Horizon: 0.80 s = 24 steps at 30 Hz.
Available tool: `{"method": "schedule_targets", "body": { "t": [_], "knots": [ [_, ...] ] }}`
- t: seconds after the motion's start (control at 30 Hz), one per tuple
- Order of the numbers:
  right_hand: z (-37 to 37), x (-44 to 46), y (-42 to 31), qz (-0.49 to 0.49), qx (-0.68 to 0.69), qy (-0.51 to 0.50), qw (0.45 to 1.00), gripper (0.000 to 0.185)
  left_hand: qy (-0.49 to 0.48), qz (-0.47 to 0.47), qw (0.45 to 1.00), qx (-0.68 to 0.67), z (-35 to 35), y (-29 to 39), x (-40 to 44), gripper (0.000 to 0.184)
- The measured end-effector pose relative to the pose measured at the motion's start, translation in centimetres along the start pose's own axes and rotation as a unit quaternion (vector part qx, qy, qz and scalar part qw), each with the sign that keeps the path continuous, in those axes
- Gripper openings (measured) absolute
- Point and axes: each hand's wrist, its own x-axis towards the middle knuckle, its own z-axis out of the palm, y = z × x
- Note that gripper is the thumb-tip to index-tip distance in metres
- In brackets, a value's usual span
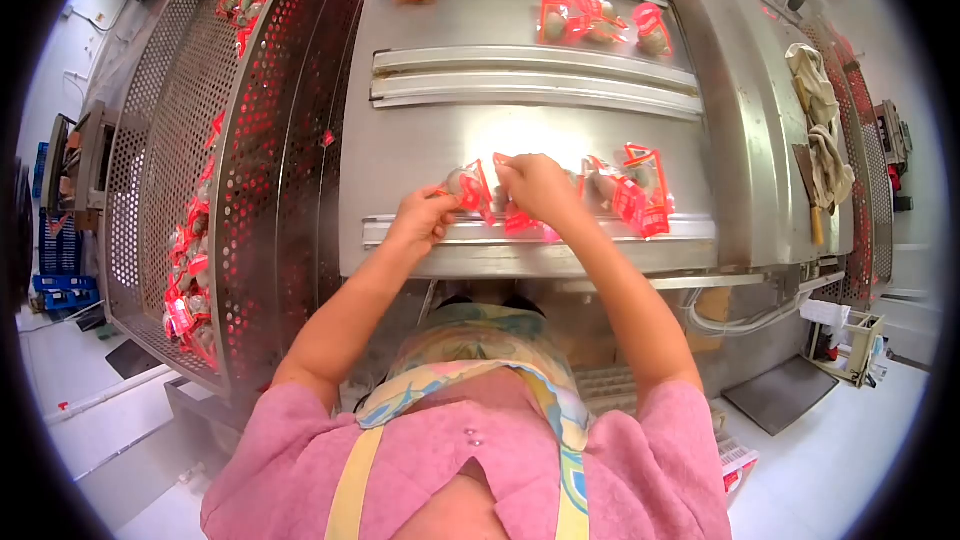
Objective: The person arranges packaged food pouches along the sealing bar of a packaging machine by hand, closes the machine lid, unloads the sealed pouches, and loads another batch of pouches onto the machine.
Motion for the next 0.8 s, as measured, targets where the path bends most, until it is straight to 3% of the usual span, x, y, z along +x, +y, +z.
{"method": "schedule_targets", "body": {
  "t": [0.1,0.27,0.4,0.47,0.6,0.67,0.73,0.8],
  "knots": [
    [1.9,0.4,-2.0,0.101,0.005,-0.095,0.99,0.041,-0.034,-0.028,0.999,0.009,-3.6,1.6,-0.3,0.029],
    [7.2,1.8,-1.6,0.228,0.285,-0.171,0.915,0.046,0.028,-0.025,0.995,0.092,-6.1,3.8,-1.6,0.024],
    [9.5,1.8,-0.9,0.215,0.388,-0.19,0.876,0.028,-0.03,-0.108,0.99,0.082,-7.4,4.1,-1.1,0.022],
    [10.1,2.0,-0.3,0.222,0.418,-0.188,0.861,0.024,-0.06,-0.172,0.982,0.048,-7.4,4.7,-1.3,0.02],
    [10.0,2.4,0.0,0.23,0.454,-0.186,0.84,0.02,-0.137,-0.215,0.965,0.059,-8.4,4.8,0.5,0.016],
    [9.3,3.1,0.4,0.206,0.422,-0.199,0.86,0.019,-0.201,-0.242,0.947,0.069,-9.2,5.6,1.7,0.015],
    [9.0,3.7,-0.6,0.192,0.364,-0.177,0.894,0.016,-0.19,-0.168,0.948,0.194,-9.4,7.1,1.5,0.016],
    [8.9,4.2,-1.4,0.125,0.222,-0.108,0.961,0.02,-0.156,-0.061,0.929,0.329,-10.1,7.8,1.9,0.018]
  ]
}}
